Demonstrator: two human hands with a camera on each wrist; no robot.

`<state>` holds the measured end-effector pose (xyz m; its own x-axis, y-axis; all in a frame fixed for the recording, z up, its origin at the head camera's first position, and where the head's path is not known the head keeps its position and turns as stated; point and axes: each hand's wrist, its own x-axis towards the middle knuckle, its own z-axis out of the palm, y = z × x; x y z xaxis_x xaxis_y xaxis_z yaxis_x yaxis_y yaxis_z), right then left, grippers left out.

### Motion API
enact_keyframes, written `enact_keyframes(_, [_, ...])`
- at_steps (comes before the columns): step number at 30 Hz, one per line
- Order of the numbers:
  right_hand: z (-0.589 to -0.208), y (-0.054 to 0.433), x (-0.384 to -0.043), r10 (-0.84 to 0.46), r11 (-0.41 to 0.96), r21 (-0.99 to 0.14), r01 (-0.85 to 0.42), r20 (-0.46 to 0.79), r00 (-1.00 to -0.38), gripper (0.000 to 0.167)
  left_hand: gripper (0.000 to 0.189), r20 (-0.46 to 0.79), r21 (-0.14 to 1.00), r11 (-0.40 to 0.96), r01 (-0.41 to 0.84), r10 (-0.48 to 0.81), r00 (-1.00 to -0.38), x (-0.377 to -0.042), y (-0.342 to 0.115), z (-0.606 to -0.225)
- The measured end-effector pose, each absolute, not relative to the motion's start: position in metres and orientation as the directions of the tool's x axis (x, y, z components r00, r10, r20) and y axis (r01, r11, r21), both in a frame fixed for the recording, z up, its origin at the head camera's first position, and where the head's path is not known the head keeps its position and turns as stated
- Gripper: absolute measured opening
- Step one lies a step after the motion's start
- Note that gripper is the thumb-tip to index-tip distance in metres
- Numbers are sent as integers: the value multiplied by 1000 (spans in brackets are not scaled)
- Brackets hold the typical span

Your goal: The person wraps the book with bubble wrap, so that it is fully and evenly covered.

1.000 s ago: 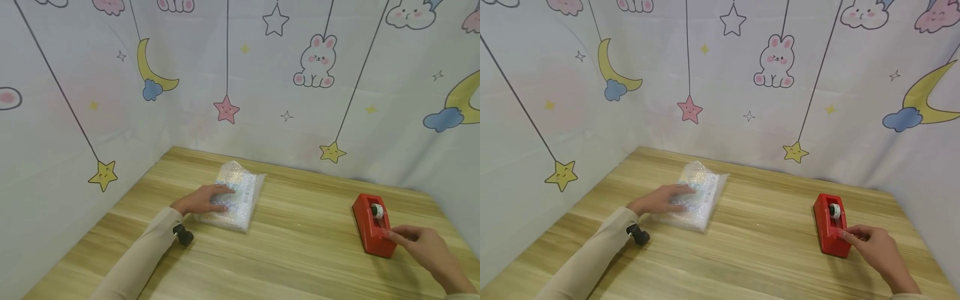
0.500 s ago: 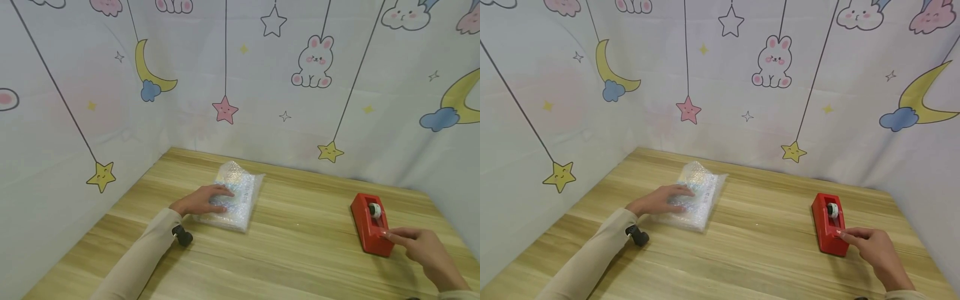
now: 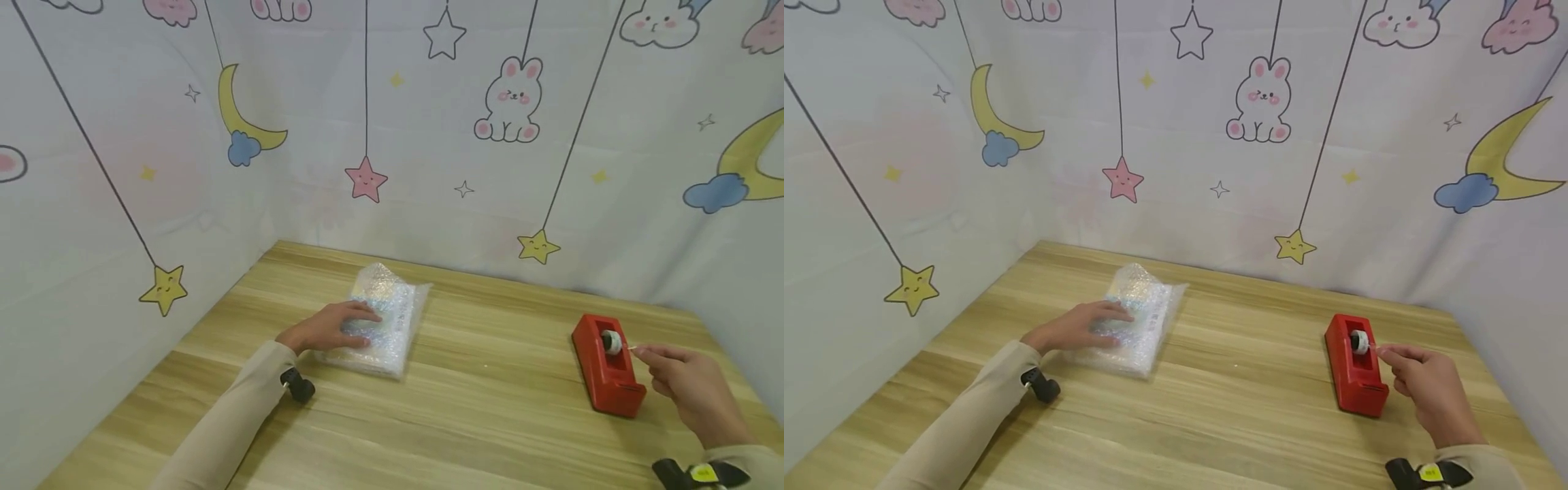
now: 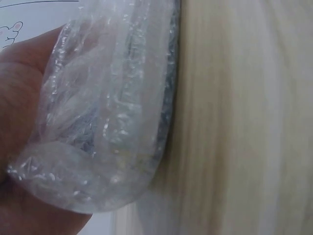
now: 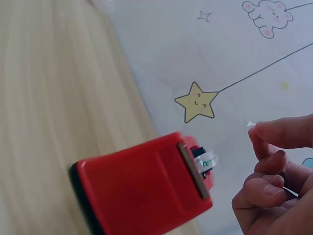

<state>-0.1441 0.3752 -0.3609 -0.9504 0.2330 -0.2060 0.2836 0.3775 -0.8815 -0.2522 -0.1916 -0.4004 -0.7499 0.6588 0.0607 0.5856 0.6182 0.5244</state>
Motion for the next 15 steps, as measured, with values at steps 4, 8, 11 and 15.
enact_keyframes(4, [-353,375,-156,136,142,-964,226,-208,-969,23,48,61,531,620,577,652,-756,-251,-193,-401])
enact_keyframes(8, [-346,374,-171,54,-95,-982,161,-166,-985,36,48,52,538,618,573,654,-755,-251,-192,-402])
enact_keyframes(11, [-336,372,-182,49,-192,-976,104,-116,-992,38,48,51,524,620,583,661,-749,-253,-191,-403])
enact_keyframes(15, [-316,366,-190,98,-197,-978,63,-83,-992,31,47,63,505,627,592,658,-750,-254,-192,-402])
